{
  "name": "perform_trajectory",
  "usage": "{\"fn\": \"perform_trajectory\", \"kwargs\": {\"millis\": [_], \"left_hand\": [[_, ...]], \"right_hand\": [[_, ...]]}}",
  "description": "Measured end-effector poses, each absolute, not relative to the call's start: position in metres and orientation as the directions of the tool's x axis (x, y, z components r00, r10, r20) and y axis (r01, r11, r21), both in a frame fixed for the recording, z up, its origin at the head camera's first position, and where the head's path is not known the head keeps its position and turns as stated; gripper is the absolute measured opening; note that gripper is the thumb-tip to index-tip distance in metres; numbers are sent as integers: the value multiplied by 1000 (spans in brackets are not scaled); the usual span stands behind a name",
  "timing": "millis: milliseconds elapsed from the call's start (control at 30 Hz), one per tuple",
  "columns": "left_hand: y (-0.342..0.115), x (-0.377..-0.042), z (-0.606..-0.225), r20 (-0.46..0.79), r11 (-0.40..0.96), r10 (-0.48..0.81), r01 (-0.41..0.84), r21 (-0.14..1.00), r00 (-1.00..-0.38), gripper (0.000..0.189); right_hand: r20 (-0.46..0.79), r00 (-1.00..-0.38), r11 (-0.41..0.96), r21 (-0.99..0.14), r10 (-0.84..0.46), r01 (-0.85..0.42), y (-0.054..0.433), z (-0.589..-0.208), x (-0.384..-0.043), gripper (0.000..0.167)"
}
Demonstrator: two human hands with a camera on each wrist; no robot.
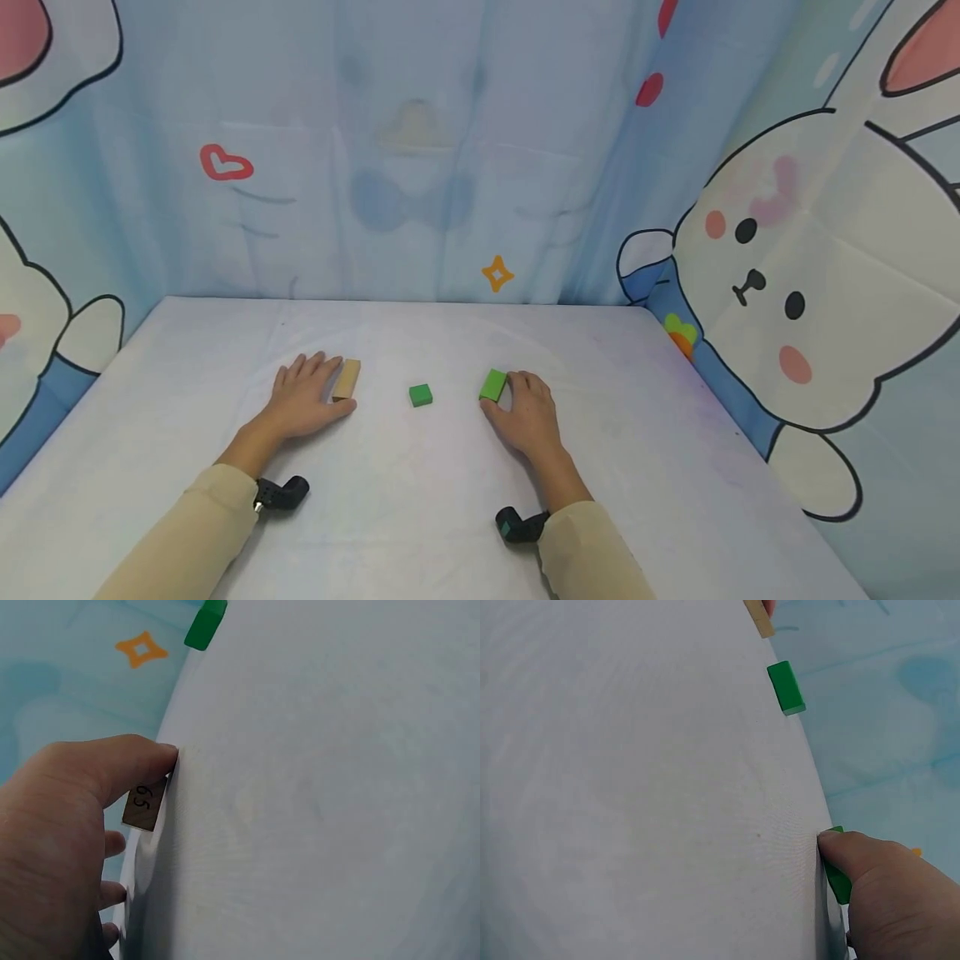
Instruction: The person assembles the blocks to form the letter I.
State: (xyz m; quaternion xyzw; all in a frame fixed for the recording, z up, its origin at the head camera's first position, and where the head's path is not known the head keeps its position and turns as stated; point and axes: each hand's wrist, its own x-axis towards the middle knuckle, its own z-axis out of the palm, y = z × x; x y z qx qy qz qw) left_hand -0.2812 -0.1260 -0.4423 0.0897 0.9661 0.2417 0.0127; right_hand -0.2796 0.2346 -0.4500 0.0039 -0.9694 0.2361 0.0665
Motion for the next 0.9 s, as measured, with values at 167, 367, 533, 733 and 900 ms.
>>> {"fn": "perform_trajectory", "kwargs": {"millis": [167,367,533,733,900], "left_hand": [[-128,-282,-439,-6,866,193,167,472,-981,85],[-127,-282,-437,2,858,193,170,485,-981,83],[-129,-281,-437,22,850,175,162,501,-984,83],[-131,-280,-439,52,829,165,167,534,-985,84],[-131,-280,-440,61,824,159,166,542,-985,84]], "right_hand": [[136,-990,891,-452,27,-37,234,-452,-279,75],[154,-988,892,-449,29,-44,235,-453,-280,74],[155,-988,892,-449,20,-53,235,-453,-281,74],[151,-988,898,-438,25,-45,234,-451,-280,73],[147,-989,892,-450,30,-40,233,-449,-279,74]]}}
